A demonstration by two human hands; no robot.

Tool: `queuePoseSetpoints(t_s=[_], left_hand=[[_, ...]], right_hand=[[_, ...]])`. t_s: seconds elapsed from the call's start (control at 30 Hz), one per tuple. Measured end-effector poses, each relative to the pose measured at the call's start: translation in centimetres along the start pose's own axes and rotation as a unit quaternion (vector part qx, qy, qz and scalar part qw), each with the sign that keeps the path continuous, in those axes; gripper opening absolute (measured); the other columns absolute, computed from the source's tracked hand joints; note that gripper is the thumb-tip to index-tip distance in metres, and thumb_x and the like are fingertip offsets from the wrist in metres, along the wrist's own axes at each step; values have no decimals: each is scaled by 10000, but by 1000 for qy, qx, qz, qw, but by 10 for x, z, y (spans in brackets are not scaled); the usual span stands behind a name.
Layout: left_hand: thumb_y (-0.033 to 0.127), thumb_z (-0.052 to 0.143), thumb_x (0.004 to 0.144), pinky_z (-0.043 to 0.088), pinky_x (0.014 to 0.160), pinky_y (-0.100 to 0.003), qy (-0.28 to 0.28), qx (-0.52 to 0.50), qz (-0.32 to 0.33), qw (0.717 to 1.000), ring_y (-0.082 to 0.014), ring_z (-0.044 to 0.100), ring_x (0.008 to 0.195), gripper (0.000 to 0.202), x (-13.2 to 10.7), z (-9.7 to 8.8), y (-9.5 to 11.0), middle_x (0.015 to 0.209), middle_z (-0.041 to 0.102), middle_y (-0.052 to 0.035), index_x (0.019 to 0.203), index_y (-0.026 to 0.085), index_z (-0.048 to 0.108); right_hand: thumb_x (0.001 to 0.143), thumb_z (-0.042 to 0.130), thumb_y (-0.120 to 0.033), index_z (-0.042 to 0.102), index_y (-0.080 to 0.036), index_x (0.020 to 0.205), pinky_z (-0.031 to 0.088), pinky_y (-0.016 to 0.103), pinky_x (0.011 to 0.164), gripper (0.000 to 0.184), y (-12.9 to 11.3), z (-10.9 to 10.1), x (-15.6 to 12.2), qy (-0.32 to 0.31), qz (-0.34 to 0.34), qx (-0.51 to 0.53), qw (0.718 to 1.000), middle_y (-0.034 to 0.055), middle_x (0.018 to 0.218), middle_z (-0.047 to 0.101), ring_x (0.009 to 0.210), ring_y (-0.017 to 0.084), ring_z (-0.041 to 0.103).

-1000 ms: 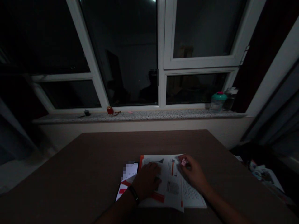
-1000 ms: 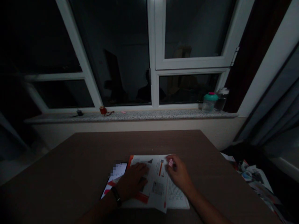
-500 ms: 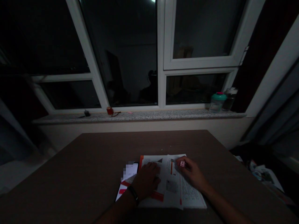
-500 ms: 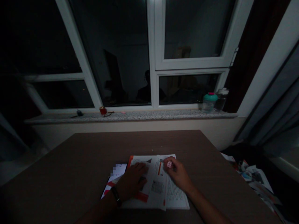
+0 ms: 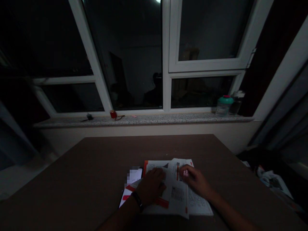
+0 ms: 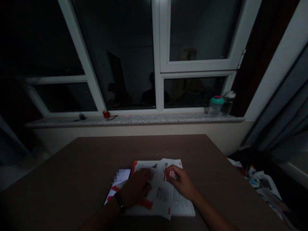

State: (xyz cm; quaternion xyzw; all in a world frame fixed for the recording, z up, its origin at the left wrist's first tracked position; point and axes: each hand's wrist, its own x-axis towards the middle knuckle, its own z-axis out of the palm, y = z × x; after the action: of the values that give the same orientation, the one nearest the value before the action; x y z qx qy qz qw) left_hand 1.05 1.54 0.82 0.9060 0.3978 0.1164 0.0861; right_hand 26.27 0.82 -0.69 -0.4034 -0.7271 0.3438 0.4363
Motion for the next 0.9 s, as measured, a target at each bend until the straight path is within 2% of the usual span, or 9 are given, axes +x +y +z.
queuePoseSetpoints(t_s=[0.1, 0.27, 0.4, 0.5, 0.57, 0.77, 0.9], left_hand=[[184, 693, 847, 382, 1037, -423, -9, -5, 18, 1000, -281, 460, 1220, 431, 0, -2, 2, 1338, 520, -83, 1242, 199, 522], [286, 682, 891, 356, 1067, -433, -44, -11, 75, 996, -292, 420, 1282, 471, -2, -6, 7, 1413, 471, -88, 1319, 224, 495], [384, 709, 867, 350, 1065, -435, -50, -24, 128, 990, -295, 408, 1295, 549, -4, -5, 10, 1433, 452, -86, 1343, 247, 471], [422, 707, 864, 336, 1070, -452, -52, -26, 136, 989, -302, 402, 1300, 579, -4, -4, 11, 1441, 445, -88, 1358, 254, 457], [418, 700, 868, 338, 1067, -456, -54, -27, 135, 989, -305, 403, 1298, 576, -3, -4, 11, 1449, 438, -86, 1363, 257, 453], [425, 685, 875, 346, 1061, -451, -54, -38, 141, 988, -309, 418, 1285, 576, -3, -5, 12, 1430, 449, -90, 1373, 263, 446], [393, 682, 877, 347, 1065, -440, -53, -53, 139, 987, -301, 439, 1270, 559, -3, -6, 13, 1403, 474, -91, 1360, 246, 443]], right_hand=[[909, 539, -297, 607, -206, 904, 459, 300, 783, 114, -1, 1, 0, 3, -4, -1, 1000, 31, 872, 653, 846, 195, 610], [903, 513, -269, 624, -205, 928, 461, 300, 740, 130, 4, 3, 0, 36, 11, -69, 997, 29, 852, 654, 799, 194, 613], [853, 530, -233, 627, -204, 953, 461, 310, 768, 142, 6, 6, 2, 98, 8, -98, 990, 41, 906, 655, 855, 211, 617], [816, 553, -224, 620, -204, 959, 457, 317, 796, 159, 6, 8, 4, 158, 1, -98, 983, 49, 936, 643, 899, 226, 606], [831, 556, -251, 615, -205, 970, 461, 315, 788, 158, 6, 9, 4, 173, 10, -81, 982, 52, 933, 639, 889, 228, 606], [918, 521, -369, 592, -226, 1121, 470, 338, 872, 258, 2, 11, 0, 108, -7, -14, 994, 71, 1085, 632, 1011, 244, 602], [929, 518, -324, 555, -260, 1243, 418, 374, 998, 323, -3, 11, -2, 49, -49, -28, 997, 76, 1243, 584, 1170, 251, 534]])
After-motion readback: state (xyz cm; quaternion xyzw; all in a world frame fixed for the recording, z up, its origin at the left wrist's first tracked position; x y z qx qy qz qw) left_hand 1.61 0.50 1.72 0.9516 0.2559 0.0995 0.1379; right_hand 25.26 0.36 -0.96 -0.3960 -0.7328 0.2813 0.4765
